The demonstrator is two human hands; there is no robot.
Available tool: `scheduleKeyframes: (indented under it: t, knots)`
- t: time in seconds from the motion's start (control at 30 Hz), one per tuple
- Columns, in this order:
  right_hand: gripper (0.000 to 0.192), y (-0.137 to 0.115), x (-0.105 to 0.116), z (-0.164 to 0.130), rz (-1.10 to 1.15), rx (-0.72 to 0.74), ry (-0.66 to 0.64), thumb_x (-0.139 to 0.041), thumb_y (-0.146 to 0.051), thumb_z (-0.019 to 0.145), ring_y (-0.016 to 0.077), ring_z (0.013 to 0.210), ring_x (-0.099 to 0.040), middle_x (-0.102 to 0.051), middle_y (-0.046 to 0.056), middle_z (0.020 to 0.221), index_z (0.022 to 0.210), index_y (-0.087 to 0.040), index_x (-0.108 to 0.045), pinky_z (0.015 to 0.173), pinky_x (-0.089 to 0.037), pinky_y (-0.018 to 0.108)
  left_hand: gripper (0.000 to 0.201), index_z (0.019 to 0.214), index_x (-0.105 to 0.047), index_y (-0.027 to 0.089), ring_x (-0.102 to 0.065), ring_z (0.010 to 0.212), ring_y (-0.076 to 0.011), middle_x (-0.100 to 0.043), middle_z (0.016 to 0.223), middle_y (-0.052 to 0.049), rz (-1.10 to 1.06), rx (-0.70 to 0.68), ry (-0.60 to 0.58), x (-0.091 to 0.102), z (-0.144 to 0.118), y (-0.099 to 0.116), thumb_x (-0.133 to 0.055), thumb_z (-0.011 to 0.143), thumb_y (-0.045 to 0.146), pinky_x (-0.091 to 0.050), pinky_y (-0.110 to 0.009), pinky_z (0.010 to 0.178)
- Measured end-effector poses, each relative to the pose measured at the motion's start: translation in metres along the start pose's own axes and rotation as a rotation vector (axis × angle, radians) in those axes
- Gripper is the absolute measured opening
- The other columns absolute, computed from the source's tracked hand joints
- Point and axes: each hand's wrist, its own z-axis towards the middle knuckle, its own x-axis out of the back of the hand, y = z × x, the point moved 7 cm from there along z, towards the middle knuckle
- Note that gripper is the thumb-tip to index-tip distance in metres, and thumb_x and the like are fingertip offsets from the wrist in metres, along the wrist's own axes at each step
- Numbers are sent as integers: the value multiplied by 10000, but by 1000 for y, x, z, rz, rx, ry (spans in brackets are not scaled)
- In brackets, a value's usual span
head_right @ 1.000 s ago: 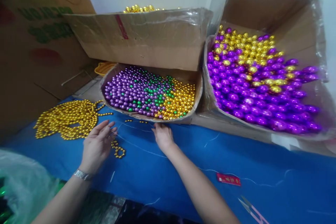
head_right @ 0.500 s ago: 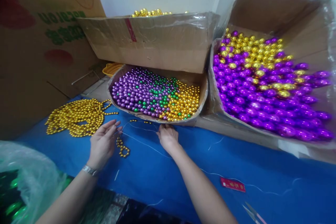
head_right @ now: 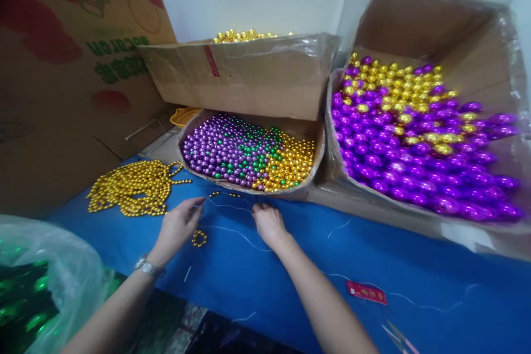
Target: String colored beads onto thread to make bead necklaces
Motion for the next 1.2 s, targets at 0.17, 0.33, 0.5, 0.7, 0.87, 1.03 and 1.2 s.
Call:
scheduleKeyframes:
  t: [0.17,0.33,0.5,0.7,0.87,1.03,1.2]
  knots:
    - [295,2,-1,6,35,-32,3,-535,-316,904,182,957,-595,-572,68,1138,1154,-160,-537,808,-508,381,302,1032,-657,214,-562,971,-318,-642,1062,-127,213,-119,-2,-5,-1,14,-523,811,371,-402,-381,843]
    - [296,0,-7,11,31,-62,-27,-537,-316,903,182,957,-595,-572,68,1139,1155,-162,-536,806,-508,379,291,1024,-654,223,-573,921,-306,-644,1043,-121,316,-177,-9,-3,-5,13,-511,821,376,-418,-371,809]
    - [303,-2,-8,15,23,-79,-33,-537,-315,903,184,960,-594,-569,70,1146,1162,-159,-532,808,-508,384,289,1033,-650,228,-568,931,-312,-642,1048,-123,355,-214,1,2,-8,11,-508,827,372,-415,-388,826]
    - [272,-16,13,-7,102,25,36,-526,-306,909,171,915,-605,-591,62,1089,1128,-146,-544,785,-512,368,287,1083,-631,208,-511,1091,-297,-600,1157,-130,215,-304,57,5,-18,51,-491,853,307,-365,-422,960]
    - [223,-21,61,-59,233,200,141,-431,-166,917,144,977,-578,-609,48,1063,1133,-191,-481,846,-447,258,315,1157,-590,221,-562,1056,-224,-622,1147,-84,-190,-371,-337,-50,-30,124,-439,894,305,-417,-341,930]
    - [232,23,113,-112,278,185,222,-380,-194,922,173,986,-559,-606,66,1059,1106,-207,-520,864,-415,289,312,1033,-619,156,-574,624,-142,-667,796,-38,-393,-293,-786,-104,-43,170,-442,886,367,-435,-229,550]
    - [243,69,124,-157,323,103,176,-415,-208,900,176,871,-591,-638,51,925,1039,-217,-615,797,-441,315,244,827,-656,169,-531,609,-132,-644,717,-19,-300,-426,-720,-109,-40,198,-491,859,346,-385,-226,547]
